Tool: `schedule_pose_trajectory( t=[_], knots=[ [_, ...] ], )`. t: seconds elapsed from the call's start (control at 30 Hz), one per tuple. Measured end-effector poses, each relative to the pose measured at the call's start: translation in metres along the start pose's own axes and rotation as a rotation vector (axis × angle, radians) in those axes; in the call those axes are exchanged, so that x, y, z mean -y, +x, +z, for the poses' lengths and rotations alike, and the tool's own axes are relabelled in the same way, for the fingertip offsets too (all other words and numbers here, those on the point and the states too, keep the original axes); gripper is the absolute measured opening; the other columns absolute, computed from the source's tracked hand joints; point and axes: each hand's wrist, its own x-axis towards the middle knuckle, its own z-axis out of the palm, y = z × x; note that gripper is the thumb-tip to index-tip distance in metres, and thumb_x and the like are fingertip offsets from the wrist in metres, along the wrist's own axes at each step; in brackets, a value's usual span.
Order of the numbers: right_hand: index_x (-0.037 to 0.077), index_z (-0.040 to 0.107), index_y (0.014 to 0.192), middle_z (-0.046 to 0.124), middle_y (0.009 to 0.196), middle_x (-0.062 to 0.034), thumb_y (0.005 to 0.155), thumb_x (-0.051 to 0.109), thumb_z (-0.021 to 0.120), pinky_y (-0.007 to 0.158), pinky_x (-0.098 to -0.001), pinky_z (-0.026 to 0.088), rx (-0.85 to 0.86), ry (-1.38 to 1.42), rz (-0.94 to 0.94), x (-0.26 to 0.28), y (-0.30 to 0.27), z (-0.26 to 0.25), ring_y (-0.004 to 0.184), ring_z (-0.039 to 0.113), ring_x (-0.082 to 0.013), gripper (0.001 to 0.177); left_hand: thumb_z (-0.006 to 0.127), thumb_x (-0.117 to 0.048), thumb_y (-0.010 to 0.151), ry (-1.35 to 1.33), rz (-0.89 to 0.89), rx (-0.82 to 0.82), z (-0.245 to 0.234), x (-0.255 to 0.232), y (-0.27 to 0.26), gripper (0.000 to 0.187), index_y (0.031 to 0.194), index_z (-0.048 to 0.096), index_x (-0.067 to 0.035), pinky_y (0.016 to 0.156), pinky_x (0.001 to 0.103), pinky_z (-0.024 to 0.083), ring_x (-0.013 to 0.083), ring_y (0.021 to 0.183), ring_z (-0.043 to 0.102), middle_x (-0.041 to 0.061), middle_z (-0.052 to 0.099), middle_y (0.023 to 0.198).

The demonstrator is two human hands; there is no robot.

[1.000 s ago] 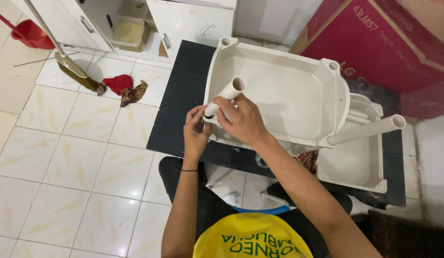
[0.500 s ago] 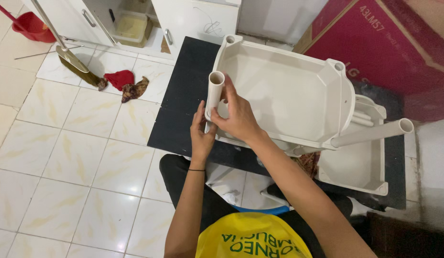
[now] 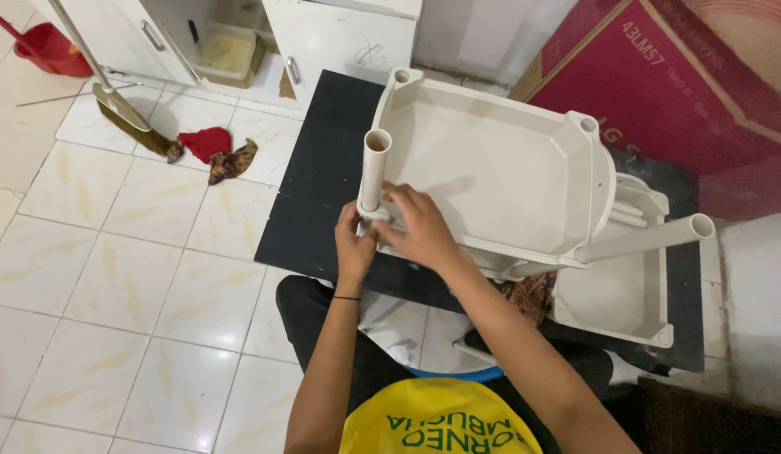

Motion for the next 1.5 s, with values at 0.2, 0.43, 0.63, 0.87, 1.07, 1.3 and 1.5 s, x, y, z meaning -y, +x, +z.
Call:
schedule_pose_trajectory(
  t=[0.2, 0.43, 0.63, 0.87, 1.07, 1.3, 1.5],
  knots=[
    [0.008, 0.072, 0.111, 0.07, 0.094, -0.0121, 0.072, 0.01, 0.072, 0.081, -0.0457, 0.047, 0.16, -0.423, 0.177, -0.019, -0.051, -0.013, 0.094, 0.067, -0.0321, 0.04, 0.072, 0.006, 0.088, -0.016, -0.08, 0.045, -0.01, 0.0, 0.005, 0.032, 0.12, 0.066, 0.003, 0.098, 0.032, 0.054, 0.0186, 0.111, 0.068, 0.008, 0.07, 0.117],
    [0.006, 0.076, 0.092, 0.071, 0.08, -0.0062, 0.058, 0.003, 0.067, 0.079, -0.0403, 0.049, 0.121, -0.374, 0.045, -0.05, -0.064, -0.011, 0.079, 0.068, -0.0255, 0.036, 0.074, 0.007, 0.085, 0.023, -0.051, -0.024, -0.008, -0.028, -0.017, 0.03, 0.114, 0.069, 0.006, 0.088, 0.027, 0.058, 0.0154, 0.104, 0.068, 0.006, 0.066, 0.114],
    [0.006, 0.075, 0.091, 0.07, 0.076, -0.0049, 0.061, 0.003, 0.07, 0.079, -0.0386, 0.046, 0.083, -0.359, -0.027, -0.051, -0.074, -0.018, 0.075, 0.067, -0.0222, 0.031, 0.077, 0.007, 0.083, 0.11, -0.083, -0.131, -0.001, -0.045, -0.045, 0.03, 0.113, 0.071, 0.007, 0.068, 0.026, 0.048, 0.0107, 0.077, 0.056, 0.006, 0.065, 0.109],
    [0.008, 0.074, 0.091, 0.069, 0.074, -0.0036, 0.062, 0.004, 0.073, 0.084, -0.0399, 0.045, 0.101, -0.419, -0.124, -0.04, -0.084, -0.021, 0.073, 0.067, -0.0196, 0.029, 0.073, 0.003, 0.089, -0.065, 0.015, -0.18, -0.002, -0.049, -0.077, 0.031, 0.12, 0.07, 0.006, 0.085, 0.024, 0.056, 0.0103, 0.101, 0.067, 0.006, 0.066, 0.121],
    [0.011, 0.075, 0.091, 0.071, 0.077, -0.0006, 0.061, 0.008, 0.078, 0.093, -0.0469, 0.043, 0.158, -0.463, -0.127, -0.047, -0.076, -0.02, 0.075, 0.068, -0.0181, 0.03, 0.077, 0.002, 0.09, -0.067, -0.083, -0.295, 0.004, -0.042, -0.095, 0.033, 0.122, 0.069, 0.009, 0.086, 0.025, 0.054, 0.0128, 0.096, 0.067, 0.008, 0.068, 0.117],
    [0.016, 0.075, 0.09, 0.073, 0.084, 0.0046, 0.068, 0.007, 0.079, 0.105, -0.0549, 0.037, 0.138, -0.51, -0.215, -0.095, -0.074, -0.046, 0.087, 0.066, -0.0145, 0.024, 0.078, 0.007, 0.086, -0.141, -0.003, -0.228, 0.042, -0.03, -0.102, 0.029, 0.114, 0.07, 0.011, 0.086, 0.025, 0.054, 0.0126, 0.101, 0.064, 0.006, 0.062, 0.116],
    [0.016, 0.077, 0.097, 0.07, 0.111, 0.001, 0.056, 0.008, 0.082, 0.108, -0.0601, 0.032, 0.168, -0.532, -0.037, -0.113, -0.092, -0.071, 0.115, 0.058, -0.0232, 0.042, 0.078, 0.007, 0.082, -0.022, -0.01, -0.164, 0.078, -0.028, -0.109, 0.027, 0.107, 0.068, 0.004, 0.08, 0.027, 0.054, 0.0148, 0.098, 0.062, 0.007, 0.059, 0.11]
  ],
)
